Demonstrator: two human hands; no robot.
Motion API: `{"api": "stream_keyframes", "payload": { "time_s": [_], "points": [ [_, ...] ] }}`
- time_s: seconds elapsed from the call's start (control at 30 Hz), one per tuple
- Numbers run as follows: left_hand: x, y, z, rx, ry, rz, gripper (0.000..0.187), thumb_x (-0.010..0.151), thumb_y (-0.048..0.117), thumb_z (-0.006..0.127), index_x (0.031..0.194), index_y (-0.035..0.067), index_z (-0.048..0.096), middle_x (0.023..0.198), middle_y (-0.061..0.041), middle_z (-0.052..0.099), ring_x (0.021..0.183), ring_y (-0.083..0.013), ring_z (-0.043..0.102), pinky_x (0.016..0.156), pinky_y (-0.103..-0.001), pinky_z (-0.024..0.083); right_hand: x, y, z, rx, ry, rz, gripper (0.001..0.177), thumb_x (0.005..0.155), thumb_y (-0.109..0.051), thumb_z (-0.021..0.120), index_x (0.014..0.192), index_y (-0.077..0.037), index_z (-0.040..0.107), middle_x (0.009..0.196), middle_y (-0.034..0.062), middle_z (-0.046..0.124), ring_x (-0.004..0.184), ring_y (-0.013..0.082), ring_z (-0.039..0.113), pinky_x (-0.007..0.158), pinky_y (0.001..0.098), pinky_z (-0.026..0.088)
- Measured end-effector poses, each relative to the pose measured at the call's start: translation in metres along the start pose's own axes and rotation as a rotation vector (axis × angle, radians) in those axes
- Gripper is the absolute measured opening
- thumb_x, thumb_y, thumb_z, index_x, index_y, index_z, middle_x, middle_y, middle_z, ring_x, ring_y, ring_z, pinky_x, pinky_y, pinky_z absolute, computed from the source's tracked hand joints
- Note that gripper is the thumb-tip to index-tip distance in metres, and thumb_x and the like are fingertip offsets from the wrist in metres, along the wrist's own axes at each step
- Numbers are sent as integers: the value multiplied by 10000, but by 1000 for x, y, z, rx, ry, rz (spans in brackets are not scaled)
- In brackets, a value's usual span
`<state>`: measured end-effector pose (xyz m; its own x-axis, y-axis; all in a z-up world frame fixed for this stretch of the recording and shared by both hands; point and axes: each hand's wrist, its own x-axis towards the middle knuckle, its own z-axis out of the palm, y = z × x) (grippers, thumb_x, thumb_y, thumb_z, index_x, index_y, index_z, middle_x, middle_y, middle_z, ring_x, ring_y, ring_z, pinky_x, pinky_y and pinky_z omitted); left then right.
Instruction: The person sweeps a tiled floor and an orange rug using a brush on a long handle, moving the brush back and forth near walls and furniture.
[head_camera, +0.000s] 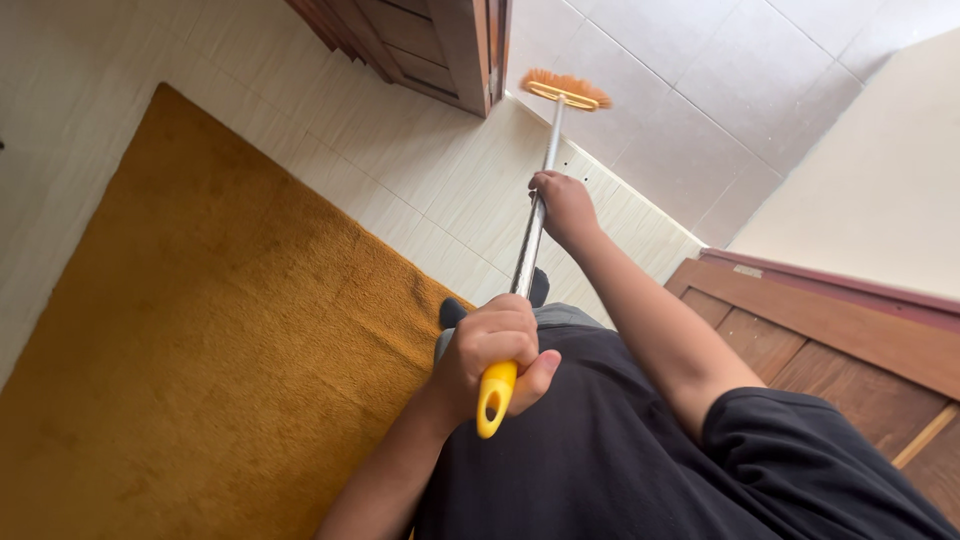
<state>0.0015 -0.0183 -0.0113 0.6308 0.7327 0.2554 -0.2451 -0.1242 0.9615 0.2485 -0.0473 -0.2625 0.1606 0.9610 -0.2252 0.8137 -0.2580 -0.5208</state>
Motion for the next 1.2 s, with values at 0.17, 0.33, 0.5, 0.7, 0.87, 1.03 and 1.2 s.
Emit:
{"api": "stream_keyframes", "payload": {
  "time_s": [0.17, 0.33, 0.5, 0.7, 0.87, 1.03, 1.2],
  "points": [
    [0, 26, -12, -46, 136, 89, 298, 796, -17, 689, 652, 100, 455, 632, -37, 488, 586, -190, 496, 565, -327, 408, -16, -40, -17, -122, -123, -94, 141, 791, -40, 683, 893, -125, 732, 889, 99, 722, 869, 336, 695, 751, 459, 553],
    [-14, 70, -32, -131, 209, 190, 258, 943, 126, 715, 781, 90, 517, 613, 0, 520, 500, -174, 525, 524, -334, 418, -61, -113, -6, -112, -404, -193, 171, 761, -103, 703, 908, -181, 742, 833, 57, 723, 804, 294, 700, 684, 442, 563],
    [-29, 68, -24, 123, 284, 129, 298, 986, 244, 756, 836, 152, 514, 621, 11, 527, 535, -163, 575, 531, -300, 450, -83, -148, 18, -40, -626, -370, 102, 817, -242, 739, 905, -191, 741, 804, 61, 723, 803, 287, 703, 713, 427, 557],
    [-49, 46, -19, 113, 272, 98, 317, 980, 262, 766, 820, 143, 520, 599, 9, 508, 544, -145, 563, 529, -285, 453, -76, -124, 47, -9, -545, -372, 173, 804, -130, 667, 952, -182, 741, 943, 44, 736, 848, 303, 704, 733, 412, 554],
    [-70, 37, -22, 24, 264, 78, 348, 967, 181, 750, 739, 138, 491, 615, 1, 509, 520, -144, 545, 542, -279, 433, -53, -90, 42, -119, -347, -158, 161, 812, -40, 660, 897, -156, 734, 983, 51, 740, 880, 308, 716, 742, 420, 553],
    [-109, 37, -37, -40, 379, 16, 362, 864, 38, 700, 637, 145, 439, 576, 4, 456, 496, -127, 465, 539, -277, 391, -40, -103, 27, -214, -218, -181, 54, 866, -98, 712, 915, -114, 725, 971, 104, 718, 849, 351, 695, 732, 452, 537],
    [-155, 71, -76, -44, 512, 75, 280, 899, 119, 753, 764, 125, 507, 646, 4, 513, 576, -128, 537, 554, -248, 440, -53, -181, 29, -292, -335, -316, 64, 863, -190, 738, 835, -133, 744, 907, 90, 717, 811, 337, 694, 734, 461, 532]
  ]
}}
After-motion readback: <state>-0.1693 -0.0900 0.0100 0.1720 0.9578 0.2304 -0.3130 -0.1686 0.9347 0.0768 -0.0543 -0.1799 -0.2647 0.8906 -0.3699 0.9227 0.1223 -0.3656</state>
